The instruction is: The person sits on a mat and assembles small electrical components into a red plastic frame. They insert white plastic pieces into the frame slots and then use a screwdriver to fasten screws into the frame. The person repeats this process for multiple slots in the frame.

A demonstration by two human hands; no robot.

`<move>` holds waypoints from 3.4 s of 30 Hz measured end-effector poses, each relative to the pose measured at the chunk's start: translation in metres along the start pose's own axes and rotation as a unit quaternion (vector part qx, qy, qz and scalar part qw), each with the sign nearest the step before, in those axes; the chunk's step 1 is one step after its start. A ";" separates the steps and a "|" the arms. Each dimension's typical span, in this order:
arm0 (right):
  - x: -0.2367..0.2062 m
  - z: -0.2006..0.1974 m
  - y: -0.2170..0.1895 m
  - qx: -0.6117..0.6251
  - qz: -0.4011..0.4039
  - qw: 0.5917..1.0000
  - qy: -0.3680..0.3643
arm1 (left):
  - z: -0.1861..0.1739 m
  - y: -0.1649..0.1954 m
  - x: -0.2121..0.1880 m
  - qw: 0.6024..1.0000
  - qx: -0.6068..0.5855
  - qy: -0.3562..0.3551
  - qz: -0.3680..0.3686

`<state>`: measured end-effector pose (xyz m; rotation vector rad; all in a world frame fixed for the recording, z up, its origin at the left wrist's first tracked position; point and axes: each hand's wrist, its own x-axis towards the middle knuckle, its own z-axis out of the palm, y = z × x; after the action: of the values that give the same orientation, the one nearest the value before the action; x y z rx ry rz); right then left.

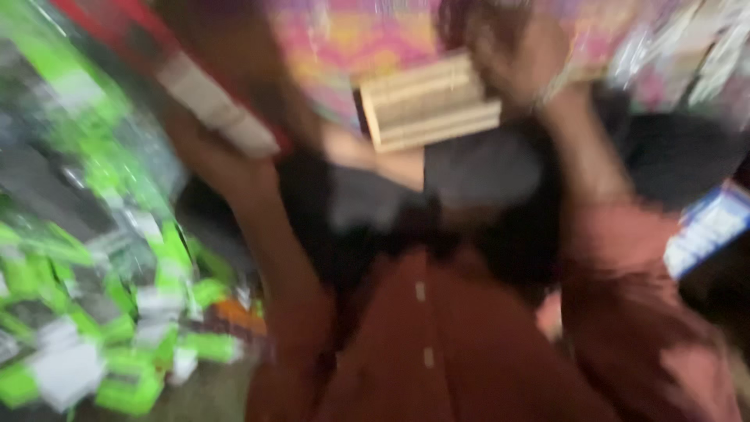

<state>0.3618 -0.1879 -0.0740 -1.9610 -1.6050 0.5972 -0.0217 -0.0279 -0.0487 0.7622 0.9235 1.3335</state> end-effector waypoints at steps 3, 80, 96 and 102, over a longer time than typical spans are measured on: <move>0.017 -0.007 -0.008 -0.003 0.023 1.000 0.008 | 0.012 0.002 0.005 0.993 -0.013 0.101 -0.067; -0.014 -0.015 -0.068 -0.187 -0.091 0.968 -0.140 | -0.015 0.075 -0.076 0.995 -0.030 0.010 -0.099; -0.067 -0.289 -0.126 -0.243 -0.050 0.969 0.003 | -0.129 0.201 -0.203 0.980 -0.191 0.054 0.027; -0.099 -0.329 -0.075 -0.273 0.060 0.960 0.036 | -0.110 0.230 -0.239 0.984 -0.146 0.095 0.031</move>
<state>0.4962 -0.3138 0.2250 -2.4520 -1.7428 0.1200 -0.2254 -0.2466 0.1323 0.4461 0.8325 1.5756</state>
